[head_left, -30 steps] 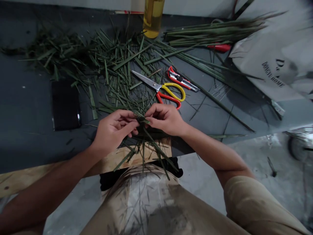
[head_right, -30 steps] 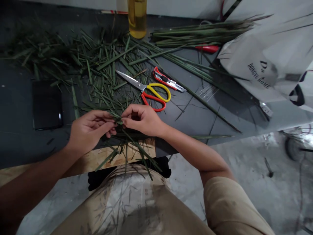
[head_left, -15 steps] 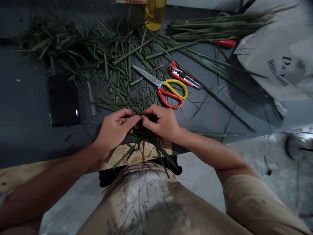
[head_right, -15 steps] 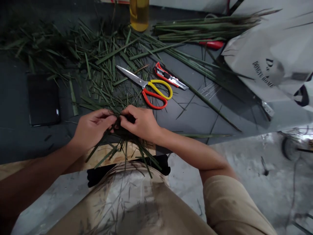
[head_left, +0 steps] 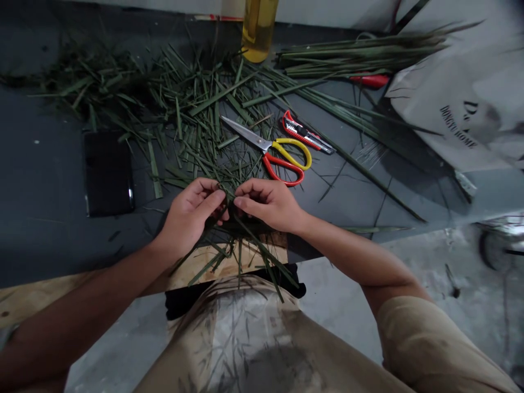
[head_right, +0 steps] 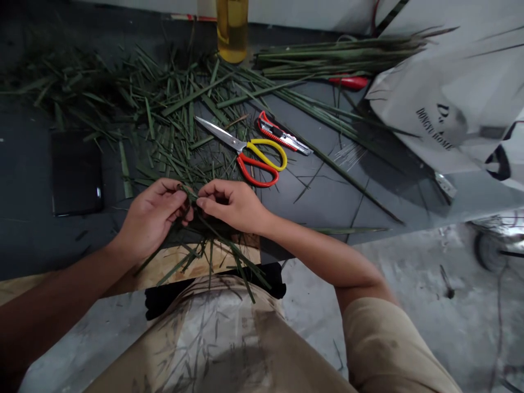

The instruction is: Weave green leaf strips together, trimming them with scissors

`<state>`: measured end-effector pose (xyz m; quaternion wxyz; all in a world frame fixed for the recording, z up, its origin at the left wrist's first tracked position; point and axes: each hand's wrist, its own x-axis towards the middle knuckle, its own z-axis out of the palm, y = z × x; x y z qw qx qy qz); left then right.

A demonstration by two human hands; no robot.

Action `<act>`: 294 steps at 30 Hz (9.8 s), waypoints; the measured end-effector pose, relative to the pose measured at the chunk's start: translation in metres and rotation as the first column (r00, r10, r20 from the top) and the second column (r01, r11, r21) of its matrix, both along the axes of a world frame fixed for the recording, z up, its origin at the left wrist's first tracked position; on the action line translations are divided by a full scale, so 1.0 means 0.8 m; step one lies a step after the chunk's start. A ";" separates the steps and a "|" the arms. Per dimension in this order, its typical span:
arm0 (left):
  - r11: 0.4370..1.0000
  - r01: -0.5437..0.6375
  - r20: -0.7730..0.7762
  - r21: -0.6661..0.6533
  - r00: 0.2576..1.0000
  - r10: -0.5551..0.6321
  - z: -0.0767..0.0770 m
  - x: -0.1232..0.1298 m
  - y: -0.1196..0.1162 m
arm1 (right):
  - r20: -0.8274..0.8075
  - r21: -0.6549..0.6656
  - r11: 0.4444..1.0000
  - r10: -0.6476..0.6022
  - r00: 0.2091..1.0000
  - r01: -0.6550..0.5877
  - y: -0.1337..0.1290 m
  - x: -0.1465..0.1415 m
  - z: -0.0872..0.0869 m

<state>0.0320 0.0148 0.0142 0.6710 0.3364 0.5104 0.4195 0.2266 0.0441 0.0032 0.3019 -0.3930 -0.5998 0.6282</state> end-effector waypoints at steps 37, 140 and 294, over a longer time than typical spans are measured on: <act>0.882 0.379 -0.492 0.281 0.846 -0.206 -0.011 -0.013 0.003 | -0.103 -0.124 0.969 -0.225 0.969 0.212 0.011 -0.006 -0.010; 0.971 0.210 -0.398 0.117 0.905 -0.148 -0.004 -0.014 0.008 | 0.130 0.178 0.981 -0.103 0.986 0.079 -0.006 -0.003 0.002; 0.934 0.267 -0.362 0.238 0.917 -0.170 -0.010 -0.017 -0.004 | -0.005 0.186 0.975 0.126 0.992 -0.122 -0.001 0.002 0.004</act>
